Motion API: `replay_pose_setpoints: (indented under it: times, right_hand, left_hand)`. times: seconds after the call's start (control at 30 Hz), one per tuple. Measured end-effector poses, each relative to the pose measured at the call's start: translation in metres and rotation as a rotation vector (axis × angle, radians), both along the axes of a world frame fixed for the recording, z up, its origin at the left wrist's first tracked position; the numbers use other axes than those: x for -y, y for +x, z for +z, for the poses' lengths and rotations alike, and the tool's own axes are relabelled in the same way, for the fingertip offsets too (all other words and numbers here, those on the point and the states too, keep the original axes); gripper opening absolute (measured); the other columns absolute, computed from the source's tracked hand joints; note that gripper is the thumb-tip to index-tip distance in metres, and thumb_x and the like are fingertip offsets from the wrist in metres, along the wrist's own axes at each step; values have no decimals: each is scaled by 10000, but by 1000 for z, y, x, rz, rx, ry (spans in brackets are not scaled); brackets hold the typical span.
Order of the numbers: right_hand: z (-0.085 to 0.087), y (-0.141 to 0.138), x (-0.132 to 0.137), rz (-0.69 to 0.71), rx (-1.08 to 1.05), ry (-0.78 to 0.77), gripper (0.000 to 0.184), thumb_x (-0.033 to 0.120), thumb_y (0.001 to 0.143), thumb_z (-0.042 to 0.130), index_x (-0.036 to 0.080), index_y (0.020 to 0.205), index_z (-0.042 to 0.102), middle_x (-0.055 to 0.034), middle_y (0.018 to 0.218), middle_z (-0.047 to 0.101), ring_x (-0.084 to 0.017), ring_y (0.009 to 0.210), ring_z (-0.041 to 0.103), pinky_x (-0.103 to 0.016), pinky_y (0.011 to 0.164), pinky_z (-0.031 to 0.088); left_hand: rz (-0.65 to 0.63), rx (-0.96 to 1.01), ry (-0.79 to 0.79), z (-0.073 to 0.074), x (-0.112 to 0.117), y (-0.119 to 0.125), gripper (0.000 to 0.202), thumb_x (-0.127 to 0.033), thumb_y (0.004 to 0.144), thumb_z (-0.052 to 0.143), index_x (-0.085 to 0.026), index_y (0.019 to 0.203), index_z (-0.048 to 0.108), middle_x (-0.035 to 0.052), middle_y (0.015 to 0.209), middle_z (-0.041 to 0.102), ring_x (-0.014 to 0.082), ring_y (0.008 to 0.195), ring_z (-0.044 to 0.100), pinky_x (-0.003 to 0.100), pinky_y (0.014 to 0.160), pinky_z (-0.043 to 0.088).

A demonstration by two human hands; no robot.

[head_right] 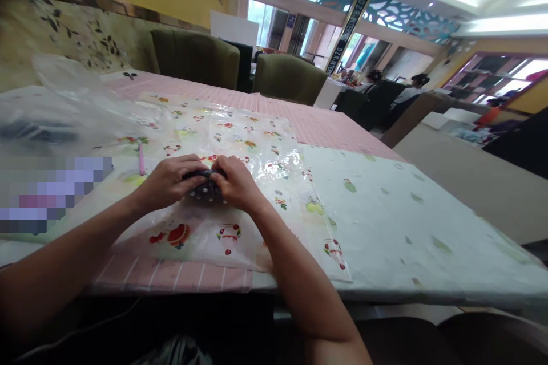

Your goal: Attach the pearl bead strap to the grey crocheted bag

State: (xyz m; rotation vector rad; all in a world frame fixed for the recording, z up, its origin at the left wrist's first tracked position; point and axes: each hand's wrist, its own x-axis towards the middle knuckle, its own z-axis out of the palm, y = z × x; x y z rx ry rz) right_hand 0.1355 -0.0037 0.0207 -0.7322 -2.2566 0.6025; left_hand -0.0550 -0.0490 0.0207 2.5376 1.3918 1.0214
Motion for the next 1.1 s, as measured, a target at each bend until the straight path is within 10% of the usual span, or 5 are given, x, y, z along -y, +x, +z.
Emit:
replay_pose_setpoints:
  times: [0.7,1.1]
  right_hand:
    - [4,5,-2,60,186,85,113,151,846,500,221,819,416,-26,843,565,-181,803,477,-351,798,390]
    - [-2,1,-1,-90,141,379,93,160,890,491,227,952,509,-20,936,632,-196,925,551,-504,1150,202]
  left_hand:
    - [71,-217,68,-1,4,5,229,-271,921,464,-136,914,648,102,929,642,234,872,601,343,753,458]
    - [155,-150,134,0,3,3,237,-291,926,492,-153,994,673,81,954,652,219,852,616,334,758,464]
